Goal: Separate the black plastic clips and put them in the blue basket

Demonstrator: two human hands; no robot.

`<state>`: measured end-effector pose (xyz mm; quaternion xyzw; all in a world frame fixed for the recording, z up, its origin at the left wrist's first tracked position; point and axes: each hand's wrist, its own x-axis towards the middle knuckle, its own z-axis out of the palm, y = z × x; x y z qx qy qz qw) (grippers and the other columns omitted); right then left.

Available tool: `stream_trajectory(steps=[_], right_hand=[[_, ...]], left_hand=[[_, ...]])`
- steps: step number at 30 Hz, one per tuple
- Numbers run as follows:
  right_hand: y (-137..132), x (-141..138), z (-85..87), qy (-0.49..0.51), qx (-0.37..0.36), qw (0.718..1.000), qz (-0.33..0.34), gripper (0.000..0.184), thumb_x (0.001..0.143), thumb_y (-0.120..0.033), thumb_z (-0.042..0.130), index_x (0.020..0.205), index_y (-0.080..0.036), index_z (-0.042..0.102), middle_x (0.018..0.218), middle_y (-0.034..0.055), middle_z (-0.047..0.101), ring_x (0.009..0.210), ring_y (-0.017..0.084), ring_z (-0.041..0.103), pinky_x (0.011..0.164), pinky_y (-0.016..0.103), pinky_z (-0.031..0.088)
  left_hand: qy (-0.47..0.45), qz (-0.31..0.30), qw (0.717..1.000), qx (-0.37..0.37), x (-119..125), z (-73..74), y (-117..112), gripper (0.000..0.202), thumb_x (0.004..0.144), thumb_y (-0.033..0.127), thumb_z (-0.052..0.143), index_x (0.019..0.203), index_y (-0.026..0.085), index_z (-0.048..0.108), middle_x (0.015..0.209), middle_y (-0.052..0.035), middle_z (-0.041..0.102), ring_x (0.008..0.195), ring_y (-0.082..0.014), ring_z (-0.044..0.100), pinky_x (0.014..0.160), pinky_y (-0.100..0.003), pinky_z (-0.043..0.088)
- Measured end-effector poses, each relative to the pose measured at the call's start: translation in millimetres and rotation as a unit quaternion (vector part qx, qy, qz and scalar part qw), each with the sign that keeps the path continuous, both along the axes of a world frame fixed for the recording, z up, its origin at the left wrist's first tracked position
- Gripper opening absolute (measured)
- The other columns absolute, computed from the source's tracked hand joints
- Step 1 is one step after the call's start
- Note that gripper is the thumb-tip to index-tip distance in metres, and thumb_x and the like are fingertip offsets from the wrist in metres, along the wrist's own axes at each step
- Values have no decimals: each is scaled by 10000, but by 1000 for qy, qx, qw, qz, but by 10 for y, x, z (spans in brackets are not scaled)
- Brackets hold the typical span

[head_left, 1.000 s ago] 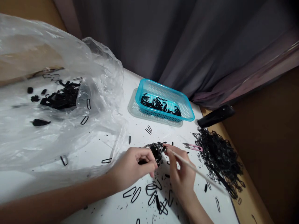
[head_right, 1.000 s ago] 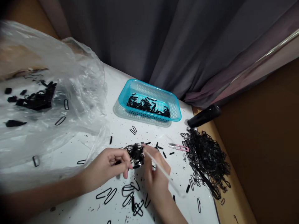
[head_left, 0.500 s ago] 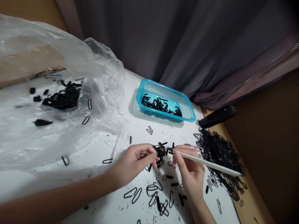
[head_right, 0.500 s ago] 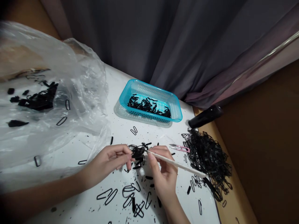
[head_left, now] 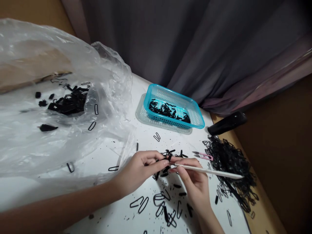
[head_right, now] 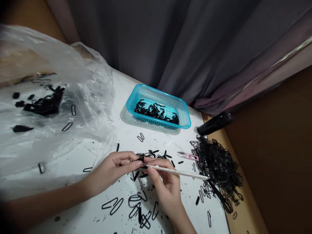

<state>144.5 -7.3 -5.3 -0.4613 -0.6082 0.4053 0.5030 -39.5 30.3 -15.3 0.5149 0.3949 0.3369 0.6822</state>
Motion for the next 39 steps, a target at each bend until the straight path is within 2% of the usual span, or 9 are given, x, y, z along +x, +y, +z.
stream_trajectory(steps=[4,10,18,24,28,30,33,36,39], right_hand=[[-6,-9,-24,0,-12,1000,7,102,916,-213,606,983,-253,671,1041,40,705,907,161,694,728,268,616],[19,-71,-24,40,-47,998,-29,70,916,-264,610,949,-241,667,937,21,686,698,121,630,555,212,535],[41,-66,-32,83,-94,988,-85,128,900,-331,642,912,-207,671,865,11,656,625,91,555,595,216,479],[138,80,-46,129,-110,973,-154,151,872,-364,680,931,-226,671,849,1,663,658,86,567,603,200,479],[150,132,-29,108,-112,974,-163,170,838,-351,717,939,-216,697,977,43,682,789,138,618,633,232,510],[128,112,-22,81,-105,978,-160,159,818,-339,735,899,-204,714,1052,64,670,865,168,625,647,246,519],[99,69,-20,13,-63,987,-146,106,853,-328,693,874,-227,717,1099,62,644,1105,224,574,733,264,526],[86,51,-26,-39,-29,992,-117,75,893,-291,643,905,-253,706,1055,50,659,1241,234,502,882,309,501],[75,59,-32,-73,-1,992,-102,76,905,-251,626,926,-257,698,996,34,684,1170,212,562,936,322,478]], left_hand=[[-16,-11,1000,-4,1,8,5,249,886,385,616,788,171,700,717,19,665,656,-120,535,628,-230,376],[0,-28,1000,2,18,-6,-12,231,890,386,622,824,182,708,728,28,688,640,-119,545,612,-223,366],[-28,-52,998,-1,24,25,-8,266,909,413,596,881,184,729,913,-15,743,881,-186,623,805,-259,406],[19,-33,999,-21,-6,73,-21,243,879,390,633,768,179,682,737,33,666,673,-123,534,645,-235,358],[6,-40,998,-54,5,47,-11,276,925,444,554,916,203,689,552,60,564,512,-106,411,533,-237,302],[-51,-42,995,-76,23,20,10,320,960,455,487,1048,207,668,647,25,652,571,-123,486,559,-243,340],[-152,-34,979,-132,49,-16,48,384,990,455,415,1171,179,611,982,-68,733,822,-179,627,714,-286,437],[-206,-45,957,-198,51,-30,72,479,983,519,399,1211,141,582,1165,-127,701,1049,-246,632,928,-370,443],[-238,-49,945,-220,33,-30,78,523,954,561,454,1258,149,561,1298,-128,643,1195,-264,577,1075,-396,367]])
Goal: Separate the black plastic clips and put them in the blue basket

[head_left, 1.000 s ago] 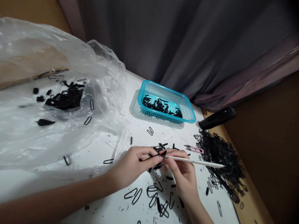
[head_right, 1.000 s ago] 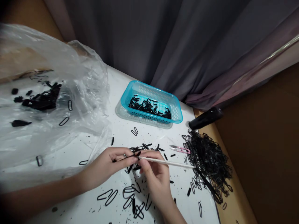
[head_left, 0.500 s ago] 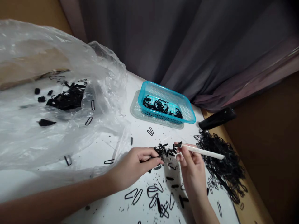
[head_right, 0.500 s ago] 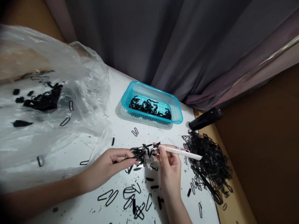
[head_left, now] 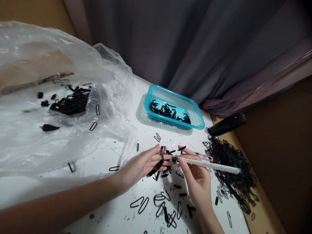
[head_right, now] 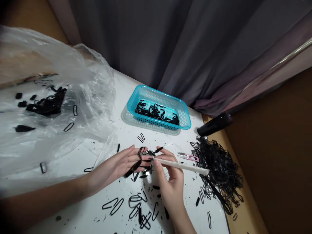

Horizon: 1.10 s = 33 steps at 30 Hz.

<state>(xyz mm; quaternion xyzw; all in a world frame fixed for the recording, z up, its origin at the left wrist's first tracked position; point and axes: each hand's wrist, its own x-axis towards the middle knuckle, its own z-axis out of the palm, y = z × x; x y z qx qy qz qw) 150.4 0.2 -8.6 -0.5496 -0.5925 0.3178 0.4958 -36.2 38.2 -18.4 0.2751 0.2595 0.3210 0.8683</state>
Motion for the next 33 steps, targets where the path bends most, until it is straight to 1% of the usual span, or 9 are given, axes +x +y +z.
stream_trajectory(steps=[2,5,11,14,17,20,24,28,33], right_hand=[[-10,6,0,-31,16,999,1,85,905,-232,623,948,-259,691,962,18,693,1017,183,628,872,297,500],[-16,2,14,-82,48,995,-5,91,896,-208,629,946,-261,684,884,-7,700,829,150,643,756,261,508],[0,-11,78,-133,69,989,17,107,902,-182,609,922,-261,679,838,-7,664,805,152,606,742,278,481],[-1,-24,79,-96,28,994,39,88,905,-208,613,903,-257,685,941,18,645,937,173,605,833,309,478],[-7,-64,45,-10,-59,994,95,93,911,-258,613,904,-250,705,1103,54,644,1087,212,592,895,341,488],[-6,-115,5,72,-114,983,125,94,898,-282,635,894,-244,721,1071,61,677,1132,222,588,924,342,498],[6,-165,-12,127,-144,974,122,85,871,-288,667,895,-234,728,1027,55,704,1084,211,617,963,344,491],[8,-188,1,127,-159,973,113,118,854,-314,682,873,-210,733,915,52,721,934,208,660,865,341,533],[18,-127,11,139,-170,972,81,152,851,-348,686,883,-205,728,880,41,726,849,191,667,777,311,535]], left_hand=[[-12,10,1000,-11,-12,-1,0,533,947,546,486,1293,143,534,1348,-135,610,1254,-267,540,1112,-394,339],[-15,19,999,-27,-25,-11,0,560,943,538,501,1316,121,513,1394,-152,569,1312,-276,492,1142,-397,307],[-21,26,999,-30,-30,-20,16,582,938,528,513,1354,120,495,1459,-152,500,1379,-294,411,1175,-413,242],[-43,32,998,-35,-23,-22,20,598,932,513,529,1361,98,489,1456,-173,496,1395,-303,386,1179,-423,229],[-60,25,997,-34,-19,-33,12,613,925,520,534,1348,76,509,1457,-183,493,1412,-308,354,1182,-427,213],[-61,9,998,-28,-23,-40,3,613,921,533,533,1332,79,536,1466,-172,484,1430,-298,322,1189,-418,194],[-37,-20,999,-12,-31,-13,-9,631,898,569,543,1328,107,554,1488,-148,463,1447,-284,285,1198,-404,172],[-5,-42,999,3,-29,31,-20,626,882,602,538,1321,158,571,1506,-114,447,1443,-275,295,1197,-399,168],[39,-25,998,51,-26,34,-18,513,900,589,515,1216,202,631,1368,-98,594,1340,-271,454,1151,-408,269]])
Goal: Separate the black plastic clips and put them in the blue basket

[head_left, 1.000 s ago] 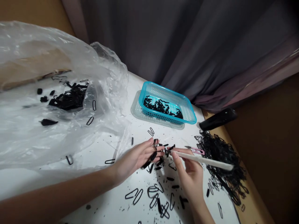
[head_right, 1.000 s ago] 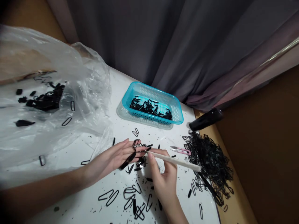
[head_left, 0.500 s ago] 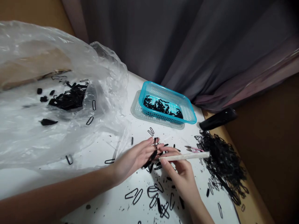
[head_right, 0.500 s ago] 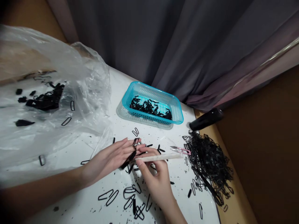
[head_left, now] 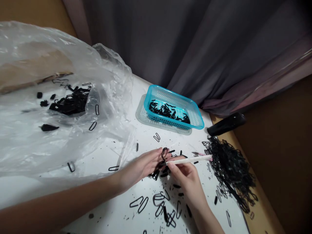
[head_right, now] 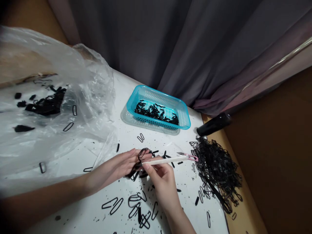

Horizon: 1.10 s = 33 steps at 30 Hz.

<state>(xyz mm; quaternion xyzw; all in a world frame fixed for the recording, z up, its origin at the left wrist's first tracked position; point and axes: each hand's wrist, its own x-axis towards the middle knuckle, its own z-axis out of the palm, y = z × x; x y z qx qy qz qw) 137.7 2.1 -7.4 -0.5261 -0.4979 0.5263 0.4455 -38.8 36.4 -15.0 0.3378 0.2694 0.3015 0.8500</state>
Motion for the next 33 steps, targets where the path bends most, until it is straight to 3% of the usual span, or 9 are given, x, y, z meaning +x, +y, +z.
stream_trajectory(steps=[3,6,8,13,18,22,33], right_hand=[[25,82,-27,14,-5,1000,-24,185,856,-370,684,933,-206,716,819,32,714,737,158,650,651,261,516],[44,147,-67,19,-2,998,-52,209,847,-392,694,930,-201,707,720,4,663,590,106,563,525,210,443],[43,165,-77,15,8,997,-70,202,847,-387,696,921,-199,706,706,-6,633,564,92,515,509,205,418],[-5,123,11,-22,84,990,-110,113,861,-321,684,905,-218,698,916,26,652,813,152,593,691,258,494],[-81,56,78,-113,201,971,-56,90,899,-200,613,914,-232,696,1025,64,695,1023,220,636,849,364,538],[-103,60,40,-151,218,964,-11,171,903,-148,589,1011,-243,681,1081,68,712,1052,226,660,895,412,547],[-84,109,4,-190,231,954,18,235,914,-115,555,1078,-254,649,1104,63,715,1070,219,672,907,405,563]], left_hand=[[99,22,988,116,3,-13,-20,332,917,479,559,1085,211,660,1170,-78,699,1162,-262,595,1031,-397,403],[221,57,944,239,11,-29,-53,196,881,379,631,965,207,672,1004,-51,736,988,-244,654,906,-362,458],[271,70,922,268,14,-36,-63,172,875,360,634,961,216,676,956,-36,746,932,-235,660,859,-351,462],[244,68,939,235,8,-29,-33,175,889,359,607,951,204,661,866,-31,756,870,-224,673,808,-341,475],[213,75,948,223,1,-13,-8,165,881,343,616,885,187,670,857,-41,753,872,-218,678,835,-345,494],[228,75,945,221,3,3,-7,167,866,349,634,877,187,675,860,-40,753,866,-221,677,822,-348,496],[232,70,944,223,4,3,-30,159,858,337,636,853,183,677,866,-51,757,867,-226,679,825,-360,492]])
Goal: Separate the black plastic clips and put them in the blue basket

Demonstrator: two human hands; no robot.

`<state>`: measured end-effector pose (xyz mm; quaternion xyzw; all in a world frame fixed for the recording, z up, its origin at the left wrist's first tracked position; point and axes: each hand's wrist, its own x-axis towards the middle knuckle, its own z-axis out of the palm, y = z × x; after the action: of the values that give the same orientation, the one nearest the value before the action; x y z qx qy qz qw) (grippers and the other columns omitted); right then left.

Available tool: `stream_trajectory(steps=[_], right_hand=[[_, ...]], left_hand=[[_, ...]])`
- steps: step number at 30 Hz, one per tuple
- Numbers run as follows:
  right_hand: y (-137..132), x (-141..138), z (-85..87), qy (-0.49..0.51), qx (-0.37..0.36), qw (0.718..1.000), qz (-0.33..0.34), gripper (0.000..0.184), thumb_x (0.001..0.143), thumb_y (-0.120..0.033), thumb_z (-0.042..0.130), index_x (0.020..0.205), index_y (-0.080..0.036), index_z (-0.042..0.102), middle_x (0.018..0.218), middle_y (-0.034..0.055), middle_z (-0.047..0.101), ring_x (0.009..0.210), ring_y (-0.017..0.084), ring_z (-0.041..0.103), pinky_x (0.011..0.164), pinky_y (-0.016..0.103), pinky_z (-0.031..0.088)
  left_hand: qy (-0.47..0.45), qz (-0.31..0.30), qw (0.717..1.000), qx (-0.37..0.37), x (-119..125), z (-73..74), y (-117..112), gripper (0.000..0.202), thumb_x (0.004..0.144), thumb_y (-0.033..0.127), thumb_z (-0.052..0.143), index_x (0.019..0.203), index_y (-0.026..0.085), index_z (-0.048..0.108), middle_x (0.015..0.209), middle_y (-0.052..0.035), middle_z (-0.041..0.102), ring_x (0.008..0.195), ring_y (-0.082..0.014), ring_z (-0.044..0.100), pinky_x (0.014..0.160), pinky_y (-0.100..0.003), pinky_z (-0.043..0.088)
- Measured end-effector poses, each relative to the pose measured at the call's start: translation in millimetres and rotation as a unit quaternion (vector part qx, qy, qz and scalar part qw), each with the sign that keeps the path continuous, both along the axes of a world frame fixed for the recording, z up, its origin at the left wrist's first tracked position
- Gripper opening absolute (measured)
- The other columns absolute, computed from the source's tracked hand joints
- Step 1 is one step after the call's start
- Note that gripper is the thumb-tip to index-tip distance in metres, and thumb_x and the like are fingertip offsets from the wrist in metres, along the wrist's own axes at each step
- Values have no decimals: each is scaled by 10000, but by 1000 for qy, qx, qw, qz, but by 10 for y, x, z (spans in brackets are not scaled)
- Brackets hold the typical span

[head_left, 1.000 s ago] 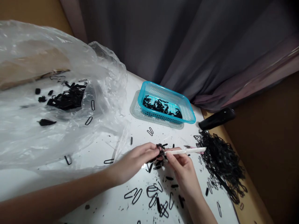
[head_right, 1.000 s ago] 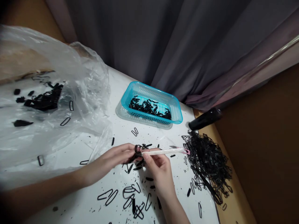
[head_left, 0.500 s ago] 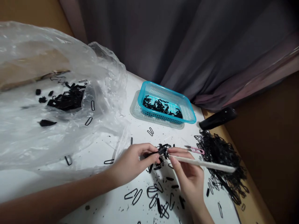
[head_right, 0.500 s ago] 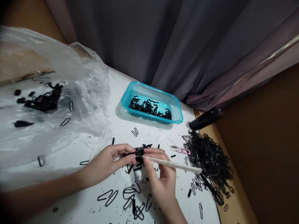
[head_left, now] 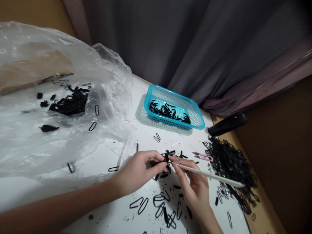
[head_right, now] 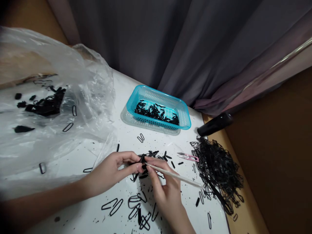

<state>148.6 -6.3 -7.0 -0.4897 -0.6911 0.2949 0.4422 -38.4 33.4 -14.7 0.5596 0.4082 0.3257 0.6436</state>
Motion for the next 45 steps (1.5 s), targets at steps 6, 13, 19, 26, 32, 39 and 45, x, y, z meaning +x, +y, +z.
stream_trajectory(steps=[6,13,19,26,32,39,45], right_hand=[[35,56,23,-83,40,995,49,276,919,-98,524,1107,-262,642,1164,78,713,1096,223,673,900,387,577],[-32,5,-54,-115,81,990,-3,289,933,-209,550,1173,-327,660,1225,28,695,1121,227,662,943,424,567],[-99,-117,-83,-45,6,997,-62,249,918,-269,586,1131,-333,699,1188,6,710,1081,226,678,881,362,603],[-105,-141,-114,-60,68,993,-78,338,902,-163,582,1157,-369,666,1169,-7,716,1031,217,696,866,384,594],[-22,-99,-80,0,52,998,-34,317,924,-100,530,1128,-312,648,1120,24,724,1030,192,698,840,338,603],[3,-57,-53,76,-16,997,1,230,934,-118,552,1059,-281,654,1125,44,706,1025,196,697,883,377,594],[-12,-76,-115,91,6,996,3,243,941,-100,525,1059,-282,636,1135,44,703,1084,195,668,888,378,584]], left_hand=[[-15,-4,1000,1,2,-16,-6,147,871,320,628,846,180,666,869,-51,756,866,-217,686,832,-348,497],[-92,-19,993,-66,12,-30,23,160,841,332,660,838,171,658,807,-30,725,808,-190,676,804,-332,506],[-108,-12,991,-74,18,-37,-2,148,828,314,668,816,169,641,816,-27,712,804,-187,667,805,-340,502],[-100,-23,993,-61,7,-18,-2,145,860,311,645,834,168,646,816,-24,697,814,-183,653,798,-322,487],[-75,-18,997,-6,10,-24,3,158,902,328,614,891,179,665,905,-30,700,897,-192,624,829,-313,455],[-97,-25,995,1,18,-70,8,156,917,328,606,917,184,665,917,-23,678,918,-185,600,848,-312,447],[-143,-37,988,-43,25,-69,18,151,903,333,625,923,187,657,932,-19,668,951,-184,605,876,-314,438]])
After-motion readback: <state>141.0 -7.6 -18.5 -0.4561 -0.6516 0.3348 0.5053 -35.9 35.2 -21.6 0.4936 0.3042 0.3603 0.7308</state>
